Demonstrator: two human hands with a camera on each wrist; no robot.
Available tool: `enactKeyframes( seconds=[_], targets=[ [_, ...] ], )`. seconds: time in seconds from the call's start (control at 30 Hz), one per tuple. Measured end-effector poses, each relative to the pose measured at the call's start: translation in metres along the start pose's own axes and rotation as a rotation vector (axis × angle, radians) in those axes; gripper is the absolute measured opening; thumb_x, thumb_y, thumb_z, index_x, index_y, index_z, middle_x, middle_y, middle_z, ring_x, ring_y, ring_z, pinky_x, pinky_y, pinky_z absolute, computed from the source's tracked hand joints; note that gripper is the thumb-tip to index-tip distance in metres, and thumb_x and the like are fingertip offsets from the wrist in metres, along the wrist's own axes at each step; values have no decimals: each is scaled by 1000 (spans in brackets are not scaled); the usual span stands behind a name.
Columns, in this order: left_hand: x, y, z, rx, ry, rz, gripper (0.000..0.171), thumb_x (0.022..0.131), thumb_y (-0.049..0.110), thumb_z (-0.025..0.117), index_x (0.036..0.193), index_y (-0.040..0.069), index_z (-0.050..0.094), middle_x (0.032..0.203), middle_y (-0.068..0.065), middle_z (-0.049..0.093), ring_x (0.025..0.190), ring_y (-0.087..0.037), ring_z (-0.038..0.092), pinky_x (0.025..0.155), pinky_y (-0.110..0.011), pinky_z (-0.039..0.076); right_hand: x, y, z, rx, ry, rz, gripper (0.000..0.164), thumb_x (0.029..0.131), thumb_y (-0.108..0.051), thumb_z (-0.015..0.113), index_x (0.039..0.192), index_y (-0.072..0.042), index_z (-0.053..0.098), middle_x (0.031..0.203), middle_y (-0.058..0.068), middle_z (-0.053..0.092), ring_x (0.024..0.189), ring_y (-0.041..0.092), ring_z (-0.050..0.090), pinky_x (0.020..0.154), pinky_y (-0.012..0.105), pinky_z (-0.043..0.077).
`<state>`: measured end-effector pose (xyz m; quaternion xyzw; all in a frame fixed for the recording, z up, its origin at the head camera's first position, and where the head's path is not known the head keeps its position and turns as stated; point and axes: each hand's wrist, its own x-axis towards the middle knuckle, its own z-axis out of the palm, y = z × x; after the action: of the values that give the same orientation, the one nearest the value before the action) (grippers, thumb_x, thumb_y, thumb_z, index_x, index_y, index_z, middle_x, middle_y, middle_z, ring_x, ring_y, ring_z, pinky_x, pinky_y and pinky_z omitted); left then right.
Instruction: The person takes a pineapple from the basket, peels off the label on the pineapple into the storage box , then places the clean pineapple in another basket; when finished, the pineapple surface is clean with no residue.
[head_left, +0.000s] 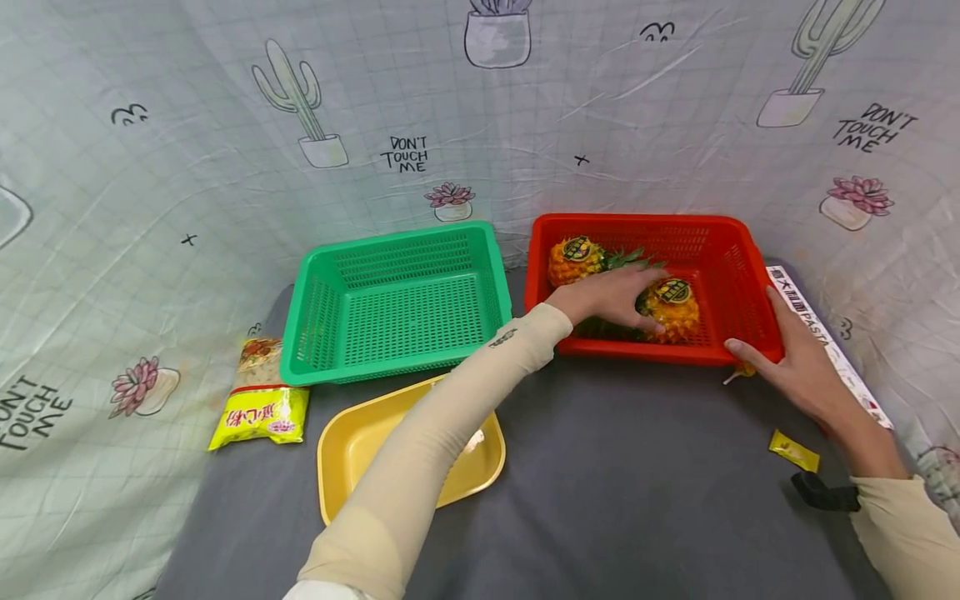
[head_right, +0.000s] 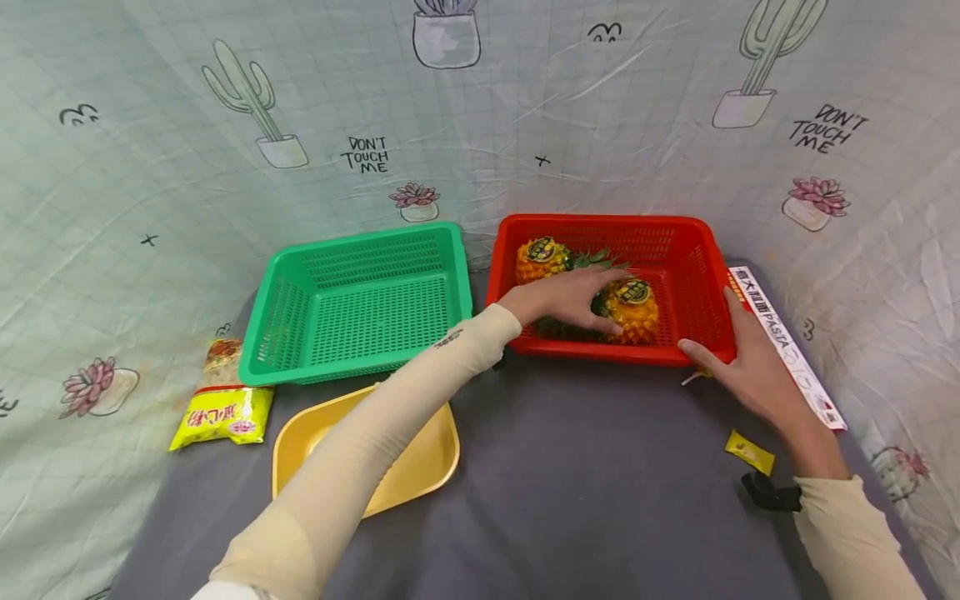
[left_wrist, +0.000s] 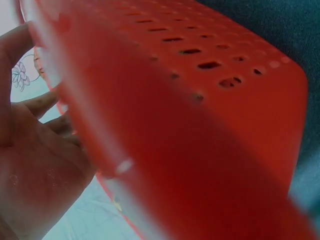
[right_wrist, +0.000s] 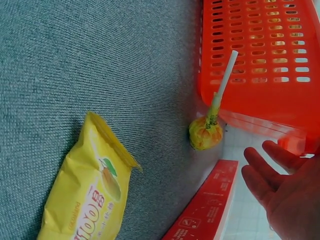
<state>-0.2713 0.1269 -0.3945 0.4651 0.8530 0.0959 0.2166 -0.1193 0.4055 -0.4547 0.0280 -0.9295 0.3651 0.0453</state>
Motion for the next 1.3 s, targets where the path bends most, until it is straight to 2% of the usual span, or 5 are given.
enactKeyframes(
  seconds=[0.53,0.9,1.03,1.17,1.3],
  targets=[
    [8,0,5,70,-29,-69,104,96,67,66,172,25,8,174,-1,17,158,-18,16,124,-33,17,3,-3,0,-8,9,16,100,98,-38,74,172,-28,7,153,28,44,125,51,49,77,1,28],
    [8,3,6,136,-7,-91,105,93,68,69,171,24,13,171,-5,21,155,-24,24,122,-34,23,3,-1,2,13,20,8,99,97,-37,74,172,-31,9,155,26,45,126,48,49,79,2,28],
    [9,7,5,105,-9,-67,103,94,61,73,170,19,17,168,-7,25,153,-24,28,120,-32,28,2,-1,2,15,11,22,99,98,-38,73,172,-33,7,156,27,43,128,50,47,79,4,29],
    [13,9,5,63,-26,-32,103,95,52,76,169,11,16,169,-12,22,154,-23,27,118,-27,30,0,-1,2,16,14,30,100,98,-38,74,172,-34,6,157,26,43,129,49,47,78,5,29],
    [18,9,5,66,-25,6,95,94,47,80,164,10,28,161,-9,35,149,-19,34,115,-23,31,-1,0,1,17,12,43,101,98,-39,74,172,-33,5,157,27,42,129,51,47,77,4,29]
  ],
)
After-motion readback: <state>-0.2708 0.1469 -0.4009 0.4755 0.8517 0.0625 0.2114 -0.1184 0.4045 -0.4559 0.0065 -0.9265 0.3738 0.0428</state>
